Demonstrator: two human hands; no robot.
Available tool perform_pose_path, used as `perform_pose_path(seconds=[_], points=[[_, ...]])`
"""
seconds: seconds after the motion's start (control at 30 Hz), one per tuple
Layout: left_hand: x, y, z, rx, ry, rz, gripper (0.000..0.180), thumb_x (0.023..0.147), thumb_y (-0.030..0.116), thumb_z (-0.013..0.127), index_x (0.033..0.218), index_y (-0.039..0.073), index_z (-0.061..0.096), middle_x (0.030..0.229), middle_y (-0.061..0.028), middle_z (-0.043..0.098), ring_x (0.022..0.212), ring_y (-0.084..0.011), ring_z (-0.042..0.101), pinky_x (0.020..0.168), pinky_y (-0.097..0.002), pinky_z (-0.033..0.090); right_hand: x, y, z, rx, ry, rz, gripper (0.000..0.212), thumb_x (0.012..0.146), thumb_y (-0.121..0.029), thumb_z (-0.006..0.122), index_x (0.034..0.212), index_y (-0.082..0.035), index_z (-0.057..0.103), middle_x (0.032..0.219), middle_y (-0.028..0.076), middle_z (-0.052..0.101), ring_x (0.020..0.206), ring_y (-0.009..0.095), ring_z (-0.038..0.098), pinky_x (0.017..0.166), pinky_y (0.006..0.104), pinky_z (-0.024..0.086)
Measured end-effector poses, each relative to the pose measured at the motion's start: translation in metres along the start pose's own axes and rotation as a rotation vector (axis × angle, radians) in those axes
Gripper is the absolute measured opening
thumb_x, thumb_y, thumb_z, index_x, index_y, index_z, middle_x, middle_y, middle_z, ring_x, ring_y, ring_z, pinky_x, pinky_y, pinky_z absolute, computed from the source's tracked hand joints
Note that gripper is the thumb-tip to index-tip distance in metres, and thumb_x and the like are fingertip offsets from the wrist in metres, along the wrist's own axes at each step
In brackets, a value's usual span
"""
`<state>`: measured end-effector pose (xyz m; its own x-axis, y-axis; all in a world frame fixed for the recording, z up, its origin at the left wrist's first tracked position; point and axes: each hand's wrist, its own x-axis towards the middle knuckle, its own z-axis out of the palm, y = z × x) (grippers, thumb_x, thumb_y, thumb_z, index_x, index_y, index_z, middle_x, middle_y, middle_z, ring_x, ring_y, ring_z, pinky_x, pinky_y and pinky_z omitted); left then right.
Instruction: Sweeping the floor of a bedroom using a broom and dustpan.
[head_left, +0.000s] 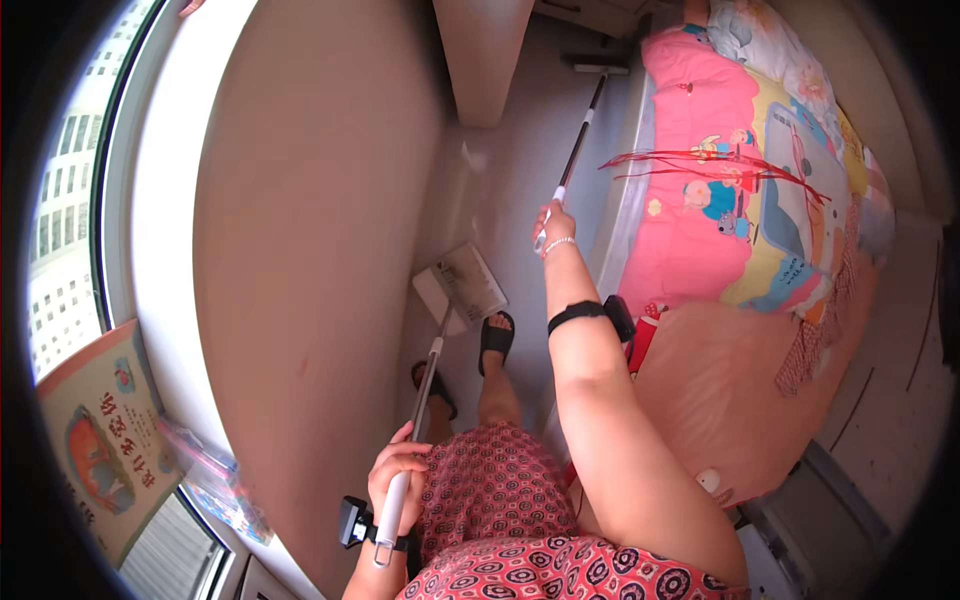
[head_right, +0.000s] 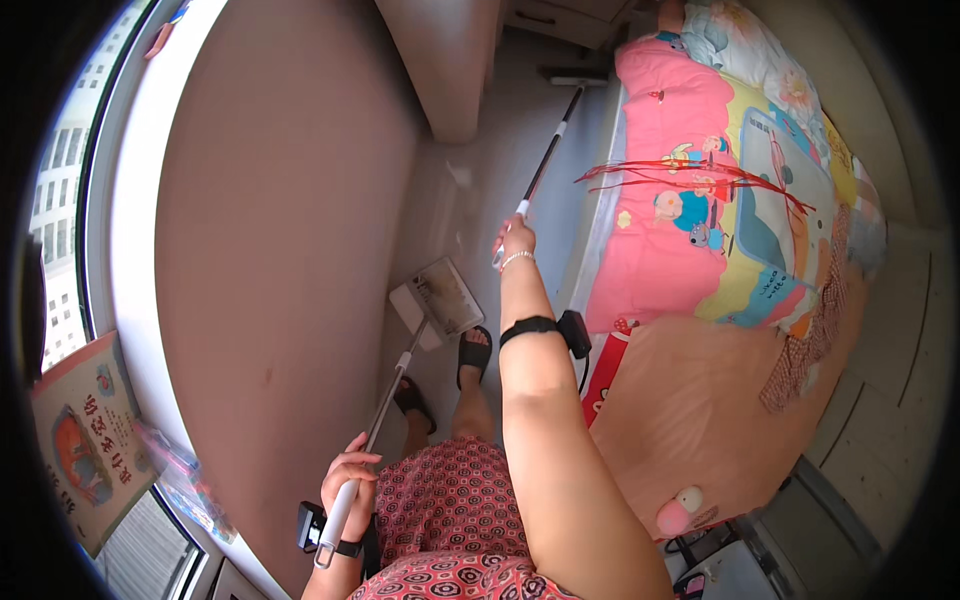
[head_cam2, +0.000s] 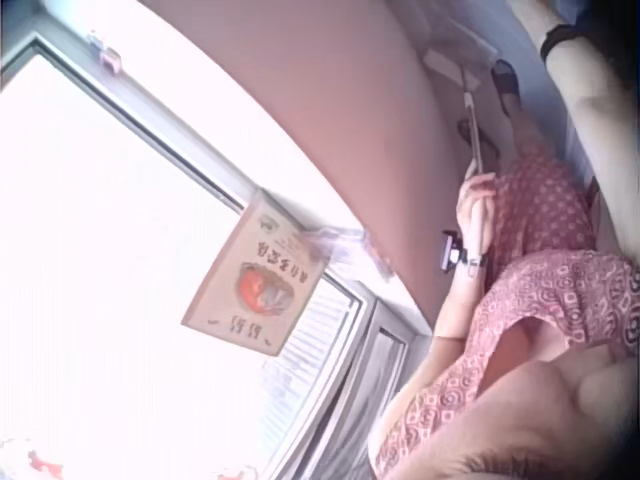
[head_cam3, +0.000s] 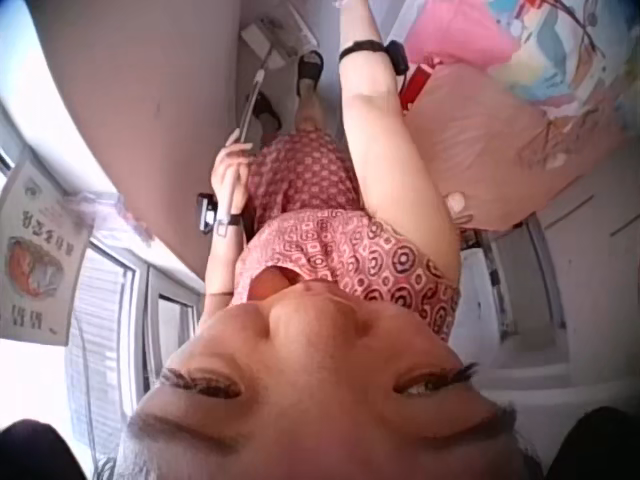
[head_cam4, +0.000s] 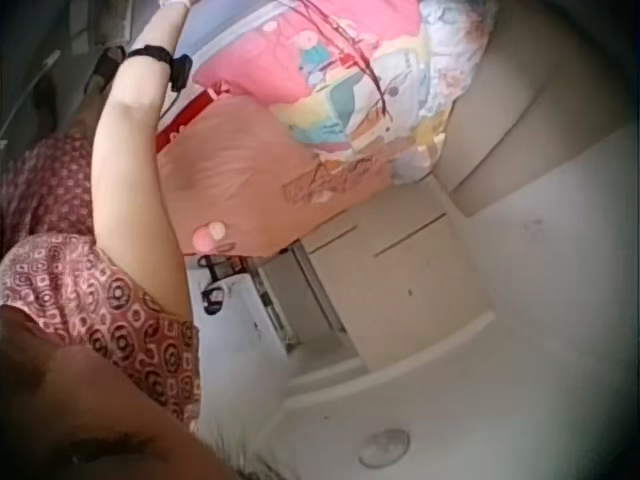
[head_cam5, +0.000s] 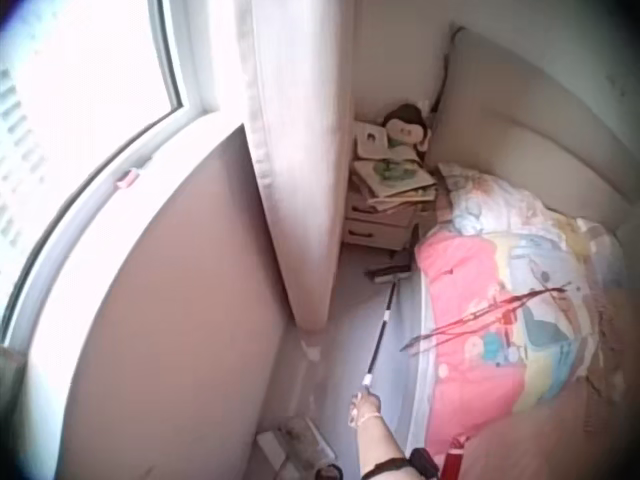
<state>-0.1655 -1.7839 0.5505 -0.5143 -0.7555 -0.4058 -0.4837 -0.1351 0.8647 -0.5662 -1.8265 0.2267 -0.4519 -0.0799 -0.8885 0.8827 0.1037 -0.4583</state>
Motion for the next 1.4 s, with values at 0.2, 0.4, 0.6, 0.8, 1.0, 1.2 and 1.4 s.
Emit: perform_pose_path(seconds=[0.2, 0.4, 0.6, 0.8, 1.0, 1.2, 1.4], points=[[-0.004, -0.005, -0.005, 0.065, -0.102, 0.036, 0.018, 0.083, -0.009, 0.059, 0.089, 0.006, 0.065, 0.107, -0.0129, 0.071, 0.125, -0.0399, 0.059, 0.109, -0.0487, 0.045, -0.166, 0.139, -0.101, 0.104, -0.042, 0.189, 0.036, 0.105, -0.043, 0.050, 0.103, -0.007, 0.057, 0.063, 0.000, 0.047, 0.041, 0.013, 0.038, 0.038, 0.0287, 0.030], [-0.008, -0.018, -0.014, 0.015, -0.136, 0.067, 0.014, 0.087, -0.008, 0.059, 0.089, 0.006, 0.064, 0.109, -0.0131, 0.070, 0.126, -0.0372, 0.058, 0.111, -0.0479, 0.042, -0.344, 0.180, -0.231, -0.093, -0.057, 0.341, 0.037, 0.106, -0.040, 0.048, 0.109, -0.004, 0.056, 0.063, 0.002, 0.046, 0.041, 0.014, 0.041, 0.038, 0.0305, 0.033], [-0.008, -0.023, -0.012, 0.030, -0.097, 0.091, 0.013, 0.089, -0.007, 0.060, 0.089, 0.006, 0.064, 0.108, -0.0107, 0.070, 0.125, -0.0354, 0.058, 0.111, -0.0456, 0.041, -0.410, 0.125, -0.299, -0.417, -0.104, 0.122, 0.031, 0.106, -0.032, 0.049, 0.109, -0.003, 0.059, 0.063, 0.001, 0.050, 0.042, 0.010, 0.043, 0.037, 0.0257, 0.033], [-0.025, -0.009, -0.022, -0.037, 0.019, 0.072, 0.017, 0.084, -0.010, 0.060, 0.087, 0.005, 0.066, 0.108, -0.0122, 0.072, 0.127, -0.0375, 0.058, 0.109, -0.0445, 0.044, -0.353, 0.009, -0.278, -1.423, 0.085, -0.693, 0.024, 0.095, -0.025, 0.061, 0.107, -0.004, 0.060, 0.088, 0.023, 0.069, 0.080, 0.043, 0.066, 0.069, 0.0547, 0.051], [-0.054, 0.010, -0.028, -0.032, 0.067, 0.059, 0.016, 0.084, -0.010, 0.058, 0.085, 0.004, 0.065, 0.107, -0.0133, 0.071, 0.125, -0.0360, 0.059, 0.114, -0.0494, 0.040, -0.201, -0.137, -0.143, -1.834, 0.189, -0.527, 0.038, 0.097, -0.011, 0.041, 0.132, 0.003, 0.048, 0.113, 0.030, 0.068, 0.107, 0.044, 0.067, 0.090, 0.0534, 0.053], [-0.071, 0.021, -0.021, -0.033, 0.097, -0.017, 0.013, 0.086, -0.007, 0.061, 0.086, 0.005, 0.065, 0.109, -0.0128, 0.070, 0.127, -0.0348, 0.057, 0.115, -0.0493, 0.037, -0.097, -0.107, -0.058, -1.821, -0.039, -0.474, 0.040, 0.098, -0.012, 0.040, 0.134, 0.005, 0.049, 0.122, 0.030, 0.065, 0.114, 0.044, 0.064, 0.096, 0.0518, 0.052], [-0.071, 0.018, -0.026, -0.062, 0.151, 0.015, 0.013, 0.087, -0.007, 0.060, 0.087, 0.005, 0.064, 0.105, -0.0122, 0.070, 0.118, -0.0308, 0.063, 0.115, -0.0491, 0.040, -0.186, -0.024, -0.190, -1.985, -0.079, -0.405, 0.049, 0.100, -0.012, 0.036, 0.145, 0.006, 0.036, 0.115, 0.032, 0.066, 0.107, 0.043, 0.067, 0.091, 0.0543, 0.053]])
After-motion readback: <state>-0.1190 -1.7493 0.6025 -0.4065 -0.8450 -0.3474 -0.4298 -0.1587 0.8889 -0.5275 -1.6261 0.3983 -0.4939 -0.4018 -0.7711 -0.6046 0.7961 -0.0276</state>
